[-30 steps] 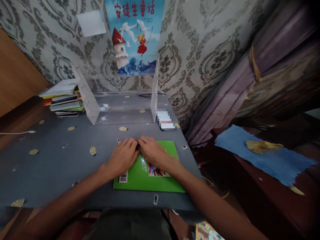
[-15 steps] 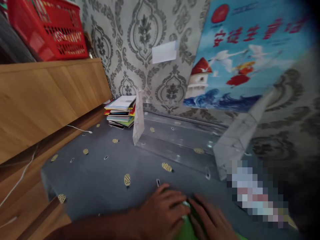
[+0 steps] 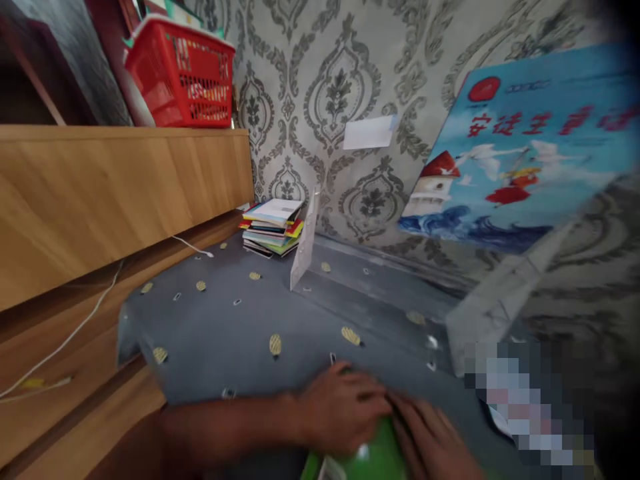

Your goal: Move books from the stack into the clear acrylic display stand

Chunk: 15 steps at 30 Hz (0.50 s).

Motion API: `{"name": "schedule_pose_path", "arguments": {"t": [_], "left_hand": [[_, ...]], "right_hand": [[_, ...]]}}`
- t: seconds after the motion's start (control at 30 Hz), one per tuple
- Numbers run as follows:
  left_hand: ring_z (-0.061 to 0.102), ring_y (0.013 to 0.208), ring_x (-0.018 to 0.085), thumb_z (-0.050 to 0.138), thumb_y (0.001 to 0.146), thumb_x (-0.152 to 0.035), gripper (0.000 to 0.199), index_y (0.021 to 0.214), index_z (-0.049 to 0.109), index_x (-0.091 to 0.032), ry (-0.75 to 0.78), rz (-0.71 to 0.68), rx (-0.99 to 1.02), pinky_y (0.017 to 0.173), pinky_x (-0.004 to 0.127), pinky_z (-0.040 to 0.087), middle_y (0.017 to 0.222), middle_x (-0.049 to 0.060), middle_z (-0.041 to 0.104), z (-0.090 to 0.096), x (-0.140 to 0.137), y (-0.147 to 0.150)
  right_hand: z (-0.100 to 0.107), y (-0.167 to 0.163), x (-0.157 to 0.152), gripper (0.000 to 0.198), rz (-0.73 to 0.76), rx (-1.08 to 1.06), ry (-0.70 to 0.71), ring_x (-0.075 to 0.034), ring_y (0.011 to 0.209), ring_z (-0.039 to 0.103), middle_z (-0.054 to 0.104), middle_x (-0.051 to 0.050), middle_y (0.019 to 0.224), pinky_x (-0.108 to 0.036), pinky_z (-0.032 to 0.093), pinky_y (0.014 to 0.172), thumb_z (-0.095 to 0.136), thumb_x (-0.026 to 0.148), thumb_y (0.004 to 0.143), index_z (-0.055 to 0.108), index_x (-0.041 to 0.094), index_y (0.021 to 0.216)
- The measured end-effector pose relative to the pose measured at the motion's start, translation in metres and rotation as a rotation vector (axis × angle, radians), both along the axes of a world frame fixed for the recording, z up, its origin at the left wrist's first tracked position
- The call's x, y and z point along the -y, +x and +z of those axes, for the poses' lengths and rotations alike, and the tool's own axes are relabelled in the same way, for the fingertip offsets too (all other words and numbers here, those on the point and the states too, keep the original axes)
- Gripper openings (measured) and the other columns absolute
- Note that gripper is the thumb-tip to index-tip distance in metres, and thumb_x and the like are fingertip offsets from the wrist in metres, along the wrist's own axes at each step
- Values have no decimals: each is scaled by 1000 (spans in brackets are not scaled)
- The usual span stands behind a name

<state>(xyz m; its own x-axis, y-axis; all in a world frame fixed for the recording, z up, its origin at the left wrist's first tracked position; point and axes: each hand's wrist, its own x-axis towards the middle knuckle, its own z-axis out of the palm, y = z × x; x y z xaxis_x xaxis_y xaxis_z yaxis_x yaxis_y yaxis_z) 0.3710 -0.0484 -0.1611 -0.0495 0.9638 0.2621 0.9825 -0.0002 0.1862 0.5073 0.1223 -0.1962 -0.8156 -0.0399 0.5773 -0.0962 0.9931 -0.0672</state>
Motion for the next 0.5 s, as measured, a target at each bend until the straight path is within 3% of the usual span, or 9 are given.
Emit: {"name": "schedule_pose_path", "arguments": {"t": [0.13,0.3,0.5], "left_hand": [[58,131,18,48,99,-24,34,131,60,-21,-23,30,171,118,44,34,138,7,66,14,8,-2],[49,140,20,43,99,-24,39,135,59,-25,-40,30,267,121,49,31,145,6,61,0,8,-7],[54,137,22,39,100,-29,40,132,62,-23,3,-25,294,119,50,36,142,6,63,-7,7,-15]], "right_hand": [[20,1,24,38,-136,137,-43,-25,96,69,74,-13,109,-40,56,89,37,26,102,70,17,117],[33,29,38,47,-331,369,-74,-27,130,57,58,-16,145,-45,44,107,35,32,104,55,14,143],[40,67,45,52,-537,419,-115,-28,139,48,54,-19,149,-45,33,116,40,36,104,49,9,147]]}}
